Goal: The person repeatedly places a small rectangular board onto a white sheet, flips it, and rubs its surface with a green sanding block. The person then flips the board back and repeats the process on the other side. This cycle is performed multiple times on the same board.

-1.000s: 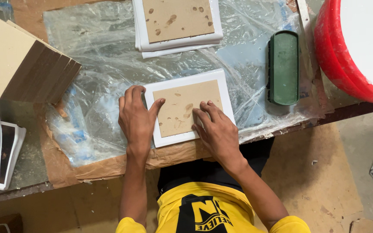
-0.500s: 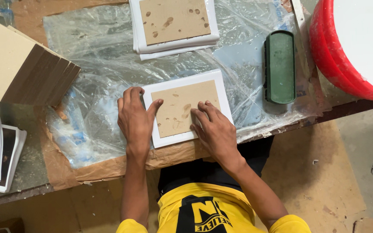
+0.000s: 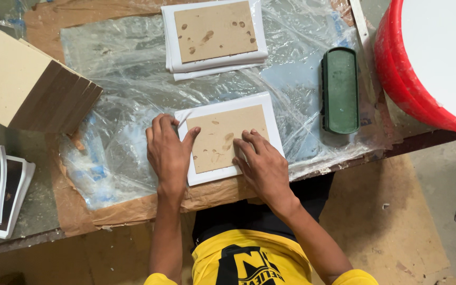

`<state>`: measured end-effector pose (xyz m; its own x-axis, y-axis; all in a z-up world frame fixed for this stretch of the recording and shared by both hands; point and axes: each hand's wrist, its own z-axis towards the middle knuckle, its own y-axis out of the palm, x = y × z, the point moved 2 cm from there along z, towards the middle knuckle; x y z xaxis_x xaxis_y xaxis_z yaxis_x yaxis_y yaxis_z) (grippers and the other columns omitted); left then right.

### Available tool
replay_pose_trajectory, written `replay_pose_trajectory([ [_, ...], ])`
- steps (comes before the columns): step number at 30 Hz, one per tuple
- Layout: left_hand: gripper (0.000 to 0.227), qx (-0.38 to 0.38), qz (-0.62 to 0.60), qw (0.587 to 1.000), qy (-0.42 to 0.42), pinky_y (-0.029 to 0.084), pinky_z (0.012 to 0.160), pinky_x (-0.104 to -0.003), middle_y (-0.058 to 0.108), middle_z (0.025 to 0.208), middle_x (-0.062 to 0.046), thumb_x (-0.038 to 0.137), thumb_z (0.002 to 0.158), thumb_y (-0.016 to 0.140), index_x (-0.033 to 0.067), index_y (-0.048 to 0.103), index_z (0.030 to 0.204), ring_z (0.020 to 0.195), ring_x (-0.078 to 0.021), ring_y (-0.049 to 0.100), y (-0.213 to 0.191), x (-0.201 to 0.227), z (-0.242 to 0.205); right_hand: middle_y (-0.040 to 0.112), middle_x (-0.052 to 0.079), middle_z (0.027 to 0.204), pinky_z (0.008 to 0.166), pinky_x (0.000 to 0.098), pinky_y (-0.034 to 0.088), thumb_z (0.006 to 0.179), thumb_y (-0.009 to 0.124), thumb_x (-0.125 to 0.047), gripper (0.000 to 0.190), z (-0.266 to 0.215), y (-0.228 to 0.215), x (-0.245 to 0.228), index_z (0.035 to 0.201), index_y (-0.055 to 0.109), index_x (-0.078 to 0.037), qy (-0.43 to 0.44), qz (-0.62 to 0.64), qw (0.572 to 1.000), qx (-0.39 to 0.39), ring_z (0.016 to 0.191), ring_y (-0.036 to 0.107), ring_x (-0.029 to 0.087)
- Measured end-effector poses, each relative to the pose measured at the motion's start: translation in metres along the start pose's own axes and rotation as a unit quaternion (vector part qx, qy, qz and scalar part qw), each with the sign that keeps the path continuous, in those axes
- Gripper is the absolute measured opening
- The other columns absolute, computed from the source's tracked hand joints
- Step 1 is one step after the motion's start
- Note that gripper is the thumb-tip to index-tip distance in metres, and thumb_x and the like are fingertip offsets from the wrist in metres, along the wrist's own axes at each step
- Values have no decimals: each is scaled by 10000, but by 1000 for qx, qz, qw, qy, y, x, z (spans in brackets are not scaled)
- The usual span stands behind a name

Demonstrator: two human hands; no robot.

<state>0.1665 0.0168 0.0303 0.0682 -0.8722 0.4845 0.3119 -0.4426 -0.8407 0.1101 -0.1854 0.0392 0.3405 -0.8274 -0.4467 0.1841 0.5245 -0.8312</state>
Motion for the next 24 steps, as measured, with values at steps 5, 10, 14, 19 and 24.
replay_pose_trajectory([
  [5, 354, 30, -13, 999, -10, 488, 903, -446, 647, 1164, -106, 266, 778, 871, 31, 666, 945, 1091, -333, 582, 8, -9, -2, 665, 101, 1275, 951, 415, 542, 848, 773, -187, 371, -1, 2, 2, 1200, 681, -117, 2, 0, 1000, 3, 1250, 630, 307],
  [10, 112, 38, -61, 996, 46, 517, 889, -431, 685, 1082, -88, 103, 802, 769, 41, 686, 844, 1037, -321, 619, 3, -16, 17, 661, 102, 1293, 956, 421, 541, 863, 765, -183, 359, -1, 2, 1, 1205, 679, -113, 2, 7, 1000, 9, 1253, 627, 316],
  [14, 161, -25, -144, 988, -39, 533, 731, -423, 692, 932, -167, 122, 906, 715, -5, 668, 993, 758, -295, 686, -3, 0, 16, 658, 102, 1300, 949, 424, 543, 869, 758, -183, 354, -2, -1, -1, 1207, 679, -114, 12, 22, 1000, 14, 1249, 630, 323],
  [19, 359, -36, -281, 955, -85, 569, 716, -348, 776, 952, -178, 147, 989, 669, -20, 598, 1300, 795, -217, 763, -2, -1, 4, 649, 113, 1323, 947, 427, 544, 878, 750, -182, 366, -2, -4, -2, 1229, 677, -112, 27, 45, 998, 22, 1247, 629, 335],
  [24, 614, -186, -475, 855, -86, 552, 950, -314, 706, 1319, -187, 43, 926, 707, -4, 472, 1491, 1153, -219, 686, 14, -17, -3, 638, 136, 1340, 971, 443, 536, 887, 738, -172, 387, -2, -4, -6, 1257, 657, -93, 26, 39, 998, 30, 1253, 623, 353],
])
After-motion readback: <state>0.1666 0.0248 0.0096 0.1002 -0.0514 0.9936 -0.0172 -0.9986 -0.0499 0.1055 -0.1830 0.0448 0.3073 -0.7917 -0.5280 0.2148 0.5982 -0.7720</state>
